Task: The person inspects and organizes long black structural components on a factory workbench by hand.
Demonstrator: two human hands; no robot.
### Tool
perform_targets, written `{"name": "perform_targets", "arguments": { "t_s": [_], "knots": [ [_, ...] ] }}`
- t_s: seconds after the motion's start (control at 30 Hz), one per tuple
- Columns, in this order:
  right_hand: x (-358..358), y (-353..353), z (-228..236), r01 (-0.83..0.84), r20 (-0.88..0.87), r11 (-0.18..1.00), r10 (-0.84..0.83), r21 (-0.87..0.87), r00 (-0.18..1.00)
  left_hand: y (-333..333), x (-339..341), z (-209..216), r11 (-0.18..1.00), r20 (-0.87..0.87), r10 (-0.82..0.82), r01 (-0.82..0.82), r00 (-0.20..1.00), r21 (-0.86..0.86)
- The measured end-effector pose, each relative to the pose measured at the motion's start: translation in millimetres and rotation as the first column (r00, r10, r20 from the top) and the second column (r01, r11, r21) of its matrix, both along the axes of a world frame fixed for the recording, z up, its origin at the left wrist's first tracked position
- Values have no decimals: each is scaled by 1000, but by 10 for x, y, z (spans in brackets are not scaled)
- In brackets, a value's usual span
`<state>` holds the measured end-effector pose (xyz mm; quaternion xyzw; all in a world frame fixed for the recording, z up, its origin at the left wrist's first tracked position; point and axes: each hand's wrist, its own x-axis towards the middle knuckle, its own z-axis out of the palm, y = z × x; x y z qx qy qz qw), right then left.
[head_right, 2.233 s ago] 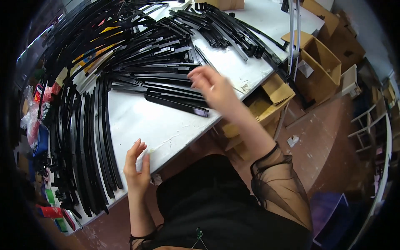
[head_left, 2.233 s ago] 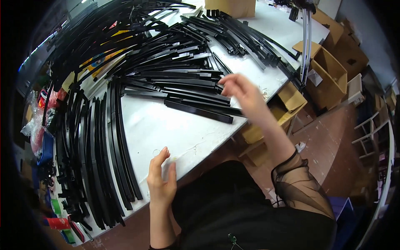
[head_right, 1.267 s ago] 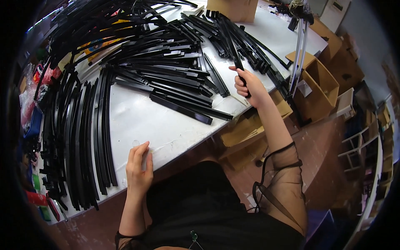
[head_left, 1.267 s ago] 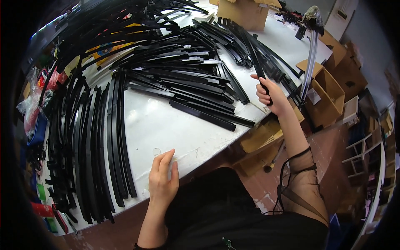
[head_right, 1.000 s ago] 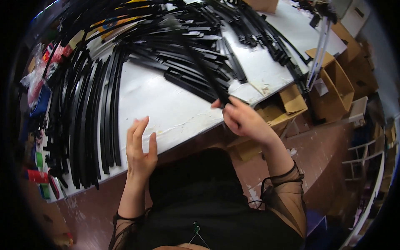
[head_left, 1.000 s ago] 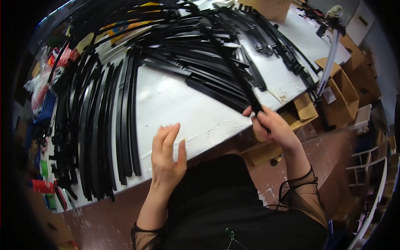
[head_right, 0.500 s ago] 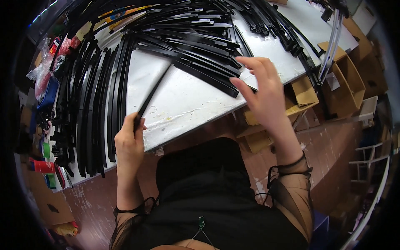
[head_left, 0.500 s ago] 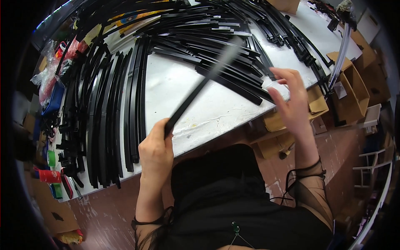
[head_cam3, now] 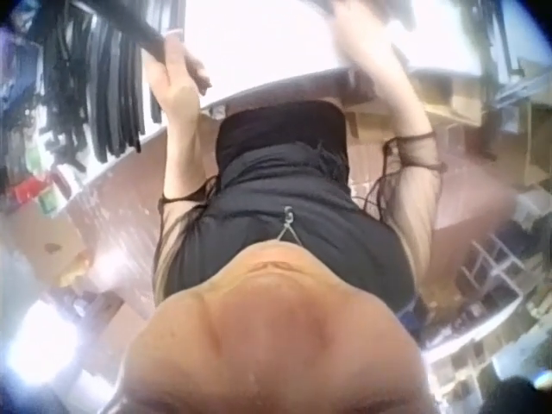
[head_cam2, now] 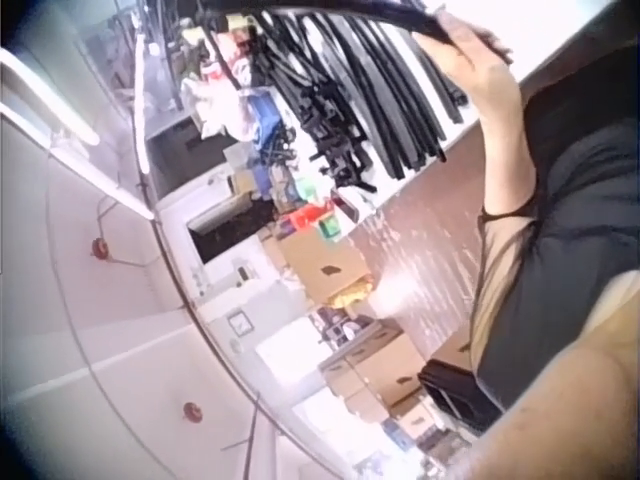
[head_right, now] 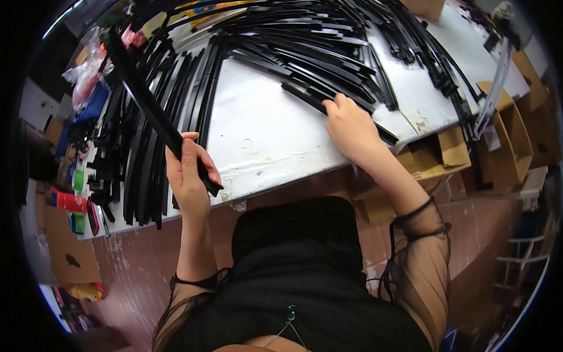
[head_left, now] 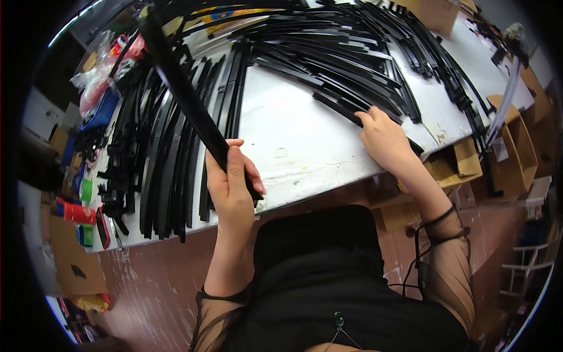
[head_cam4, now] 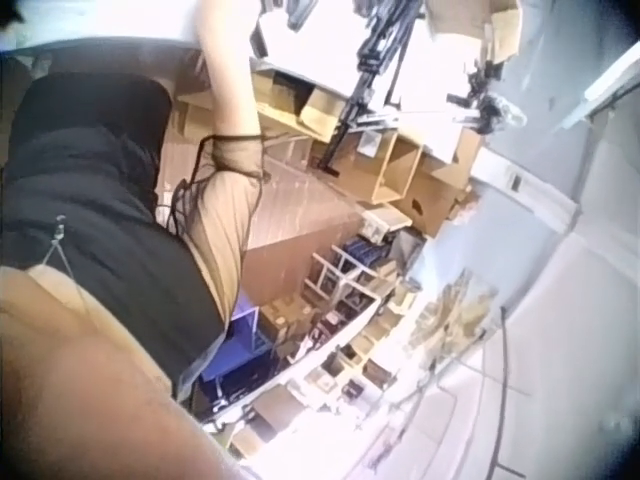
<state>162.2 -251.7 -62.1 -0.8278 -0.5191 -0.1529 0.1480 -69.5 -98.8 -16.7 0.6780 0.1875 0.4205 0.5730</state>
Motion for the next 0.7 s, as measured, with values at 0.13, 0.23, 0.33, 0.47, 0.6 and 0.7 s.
{"name": "perform_targets", "arguments": {
  "t_s": [0.13,0.23,0.33,0.47,0.6,0.7],
  "knots": [
    [-449,-103,204,-73,-625,989,140,131,768,158,-41,108,989,268,13,28,963,-147],
    [-953,-165,357,-36,-961,987,162,158,223,315,-32,266,950,469,80,76,880,-303],
    [-1264,-183,262,-153,-967,972,200,176,159,443,10,317,909,558,189,71,808,-411],
    [-1492,-126,94,-149,-959,948,284,281,1,439,63,316,874,558,269,44,785,-483],
    [-1595,-48,-138,83,-751,802,585,591,-305,390,33,283,879,564,288,19,774,-476],
    [-1555,53,-48,525,-378,621,778,582,-502,363,15,238,887,564,314,-26,764,-460]
  ]
}}
